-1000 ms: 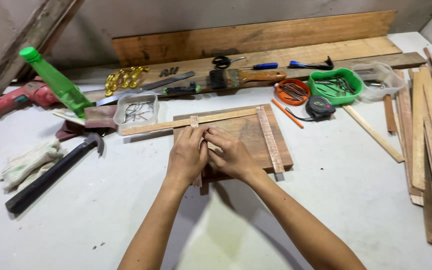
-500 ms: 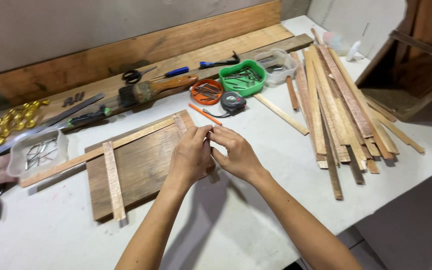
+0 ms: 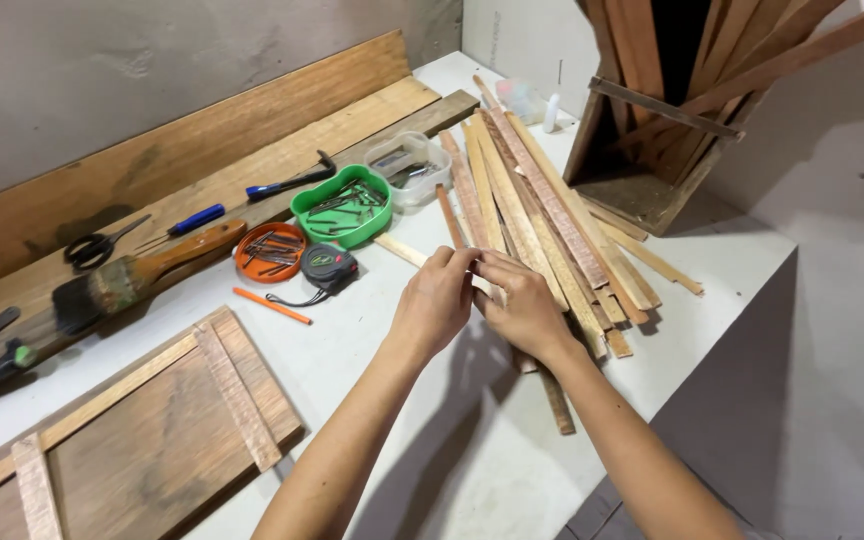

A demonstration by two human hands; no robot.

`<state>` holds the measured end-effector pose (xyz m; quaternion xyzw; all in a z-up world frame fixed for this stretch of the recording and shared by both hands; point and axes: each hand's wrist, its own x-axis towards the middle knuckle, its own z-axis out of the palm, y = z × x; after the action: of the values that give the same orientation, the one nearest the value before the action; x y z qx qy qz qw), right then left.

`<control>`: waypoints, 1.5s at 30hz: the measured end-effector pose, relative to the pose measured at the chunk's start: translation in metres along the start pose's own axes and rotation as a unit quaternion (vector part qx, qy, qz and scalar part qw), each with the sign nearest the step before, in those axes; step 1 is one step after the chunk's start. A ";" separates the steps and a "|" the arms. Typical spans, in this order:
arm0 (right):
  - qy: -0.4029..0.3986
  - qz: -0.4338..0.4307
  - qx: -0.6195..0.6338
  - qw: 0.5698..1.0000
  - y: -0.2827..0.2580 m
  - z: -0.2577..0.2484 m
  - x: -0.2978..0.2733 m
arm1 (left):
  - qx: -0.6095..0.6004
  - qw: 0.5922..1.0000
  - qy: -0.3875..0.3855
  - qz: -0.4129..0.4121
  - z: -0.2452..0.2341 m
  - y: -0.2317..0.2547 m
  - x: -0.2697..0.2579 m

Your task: Sand small wooden slats and arrange them into a frame structure on a wooden base.

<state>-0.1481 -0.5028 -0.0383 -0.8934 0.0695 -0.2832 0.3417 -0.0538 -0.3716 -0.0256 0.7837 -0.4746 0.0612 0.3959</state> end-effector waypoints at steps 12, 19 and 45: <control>-0.001 0.057 -0.206 0.977 0.130 -0.042 0.008 | 0.055 0.981 -0.069 0.174 0.106 -0.017 0.076; -0.124 0.203 -0.219 0.946 0.133 -0.064 0.012 | -0.007 0.983 -0.175 0.062 0.092 -0.027 0.090; -0.018 0.382 0.006 0.924 0.107 -0.082 0.024 | 0.041 0.987 -0.111 0.107 0.117 -0.005 0.108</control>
<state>-0.1659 -0.6382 -0.0470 -0.8023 0.3975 -0.1154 0.4300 -0.0240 -0.5248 -0.0572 0.7457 -0.5940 0.0357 0.2996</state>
